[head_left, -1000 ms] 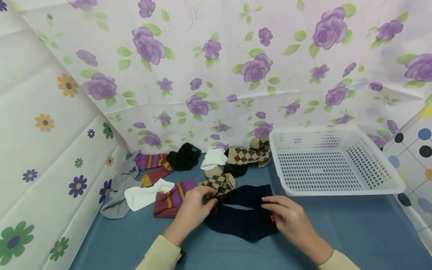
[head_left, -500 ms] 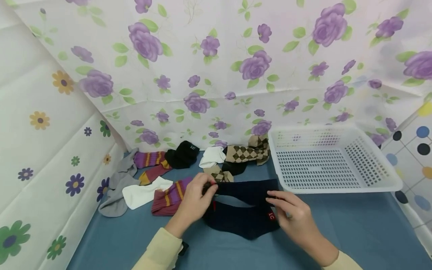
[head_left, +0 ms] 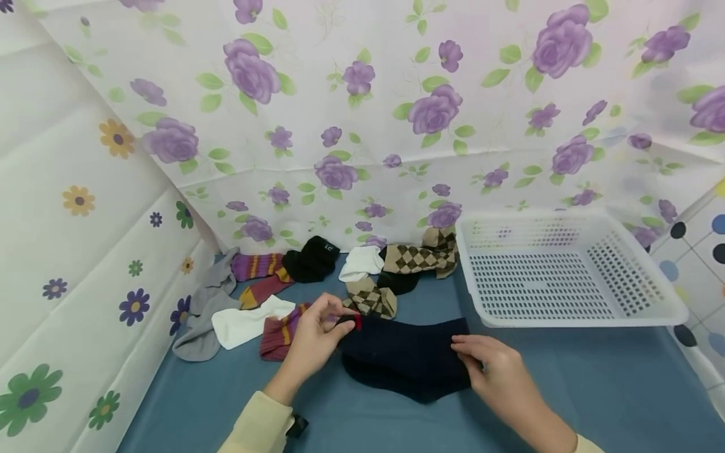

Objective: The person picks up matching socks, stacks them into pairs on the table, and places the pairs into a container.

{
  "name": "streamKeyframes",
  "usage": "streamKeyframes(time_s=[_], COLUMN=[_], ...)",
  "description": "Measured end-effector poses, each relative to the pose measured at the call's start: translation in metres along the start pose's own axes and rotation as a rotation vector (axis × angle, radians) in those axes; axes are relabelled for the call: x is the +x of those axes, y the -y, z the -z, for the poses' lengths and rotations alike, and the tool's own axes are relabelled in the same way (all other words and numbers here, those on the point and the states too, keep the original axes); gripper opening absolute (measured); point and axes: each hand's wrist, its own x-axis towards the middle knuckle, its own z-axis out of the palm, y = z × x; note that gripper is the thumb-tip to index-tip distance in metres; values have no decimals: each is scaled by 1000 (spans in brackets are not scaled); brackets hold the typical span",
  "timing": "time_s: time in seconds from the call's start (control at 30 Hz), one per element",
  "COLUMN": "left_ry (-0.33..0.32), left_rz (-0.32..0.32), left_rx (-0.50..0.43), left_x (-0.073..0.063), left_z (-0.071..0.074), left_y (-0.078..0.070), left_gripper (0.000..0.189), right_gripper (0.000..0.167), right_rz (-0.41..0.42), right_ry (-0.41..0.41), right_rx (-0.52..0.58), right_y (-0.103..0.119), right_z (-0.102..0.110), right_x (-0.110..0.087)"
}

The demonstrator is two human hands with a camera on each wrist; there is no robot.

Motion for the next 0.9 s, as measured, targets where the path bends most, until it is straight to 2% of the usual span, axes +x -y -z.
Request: streamKeyframes(time_s=[0.07, 0.2, 0.27, 0.33, 0.4, 0.47, 0.6, 0.77, 0.9], left_ry=[35, 69, 77, 93, 100, 112, 147, 176, 180], left_rz=[-10, -36, -9, 53, 118, 154, 155, 157, 156], left_rx=[37, 219, 294, 321, 330, 350, 410, 502, 518], left_x=[0, -2, -3, -5, -6, -7, -9, -11, -13], left_z=[-1, -4, -8, -12, -16, -19, -26, -32, -33], left_y=[10, 21, 23, 25, 26, 29, 35, 41, 40], left_gripper=[11, 21, 21, 18, 16, 20, 28, 28, 29], right_gripper=[30, 35, 38, 41, 42, 42, 40, 39, 39], right_rz=[-69, -189, -227, -250, -267, -280, -318, -349, -346], right_ry=[85, 213, 258, 293, 320, 342, 386, 431, 439], right_rx=[-2, 34, 48, 54, 49, 42, 30, 55, 55], right_y=[-1, -5, -6, -8, -10, -12, -16, -22, -25], right_z=[-2, -7, -9, -11, -13, -15, -20, -28, -32], right_x=[-1, -1, 0, 1, 1, 2, 2, -1, -3])
